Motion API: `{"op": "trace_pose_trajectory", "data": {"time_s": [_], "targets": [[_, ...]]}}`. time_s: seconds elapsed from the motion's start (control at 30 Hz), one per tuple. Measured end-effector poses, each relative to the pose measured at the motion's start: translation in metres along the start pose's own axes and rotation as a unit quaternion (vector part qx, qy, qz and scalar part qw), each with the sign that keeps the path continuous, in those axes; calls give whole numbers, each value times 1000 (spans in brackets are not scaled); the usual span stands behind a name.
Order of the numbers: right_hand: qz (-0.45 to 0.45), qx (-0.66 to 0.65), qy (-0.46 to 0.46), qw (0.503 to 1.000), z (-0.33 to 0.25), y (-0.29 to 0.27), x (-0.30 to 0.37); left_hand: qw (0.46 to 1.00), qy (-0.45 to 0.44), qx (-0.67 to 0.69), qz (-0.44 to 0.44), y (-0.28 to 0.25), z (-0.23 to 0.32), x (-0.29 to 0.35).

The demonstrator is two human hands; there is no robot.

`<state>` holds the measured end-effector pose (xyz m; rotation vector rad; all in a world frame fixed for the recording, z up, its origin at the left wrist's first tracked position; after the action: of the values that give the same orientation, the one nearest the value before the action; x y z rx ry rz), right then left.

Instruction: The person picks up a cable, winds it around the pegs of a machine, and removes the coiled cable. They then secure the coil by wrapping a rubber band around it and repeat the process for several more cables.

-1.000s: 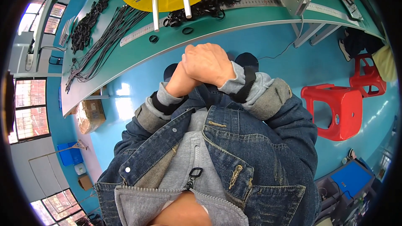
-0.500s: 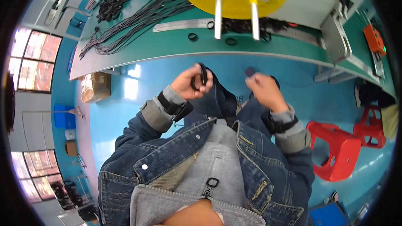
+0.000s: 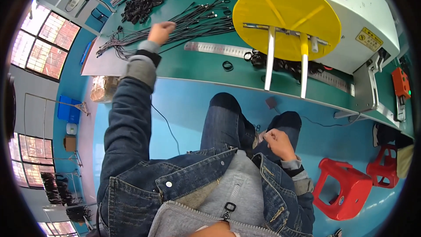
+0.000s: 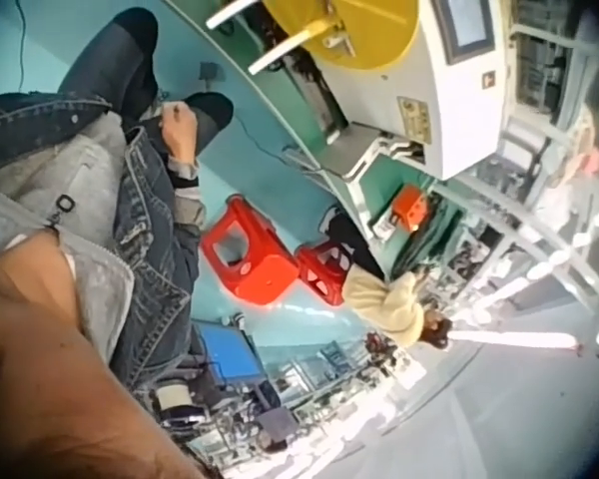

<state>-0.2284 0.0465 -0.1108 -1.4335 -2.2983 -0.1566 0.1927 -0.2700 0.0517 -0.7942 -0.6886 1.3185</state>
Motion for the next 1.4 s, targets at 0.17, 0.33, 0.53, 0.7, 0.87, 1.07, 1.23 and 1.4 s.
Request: {"op": "trace_pose_trajectory", "data": {"time_s": [0.17, 0.33, 0.53, 0.7, 0.87, 1.07, 1.23, 1.4], "targets": [[-2, 36, 8, 999, -8, -1, -2, 983, 94, -137, 73, 57, 19, -16], [13, 53, 24, 998, 2, -1, 3, 966, 12, -259, -10, 63, 38, -16], [6, 56, 21, 998, -10, -1, -1, 938, 107, -331, 14, 71, 40, -11], [11, 78, 3, 997, -14, -2, 2, 920, 95, -379, 41, 68, 47, -17], [16, 74, -4, 997, -8, 1, 13, 898, 145, -78, 408, -9, 46, 5], [70, 42, -41, 996, -19, -7, 20, 804, 357, 2, 476, -66, 144, 99], [301, -9, -382, 874, -133, -18, 71, 831, 441, -259, 219, 23, 207, 203], [256, 312, -420, 812, -181, -9, 92, 889, 397, -206, 102, 78, 232, 242]]}}
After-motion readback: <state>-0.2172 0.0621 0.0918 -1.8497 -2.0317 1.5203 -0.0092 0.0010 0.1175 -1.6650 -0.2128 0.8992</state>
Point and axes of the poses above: each hand's wrist, its own x-axis away from the middle knuckle, its own y-axis out of the palm, z = x × y, the point moved 4 cm from there along -x, towards the middle knuckle, and after that the axes turned 10 degrees about -z, right-handed, at the moved point
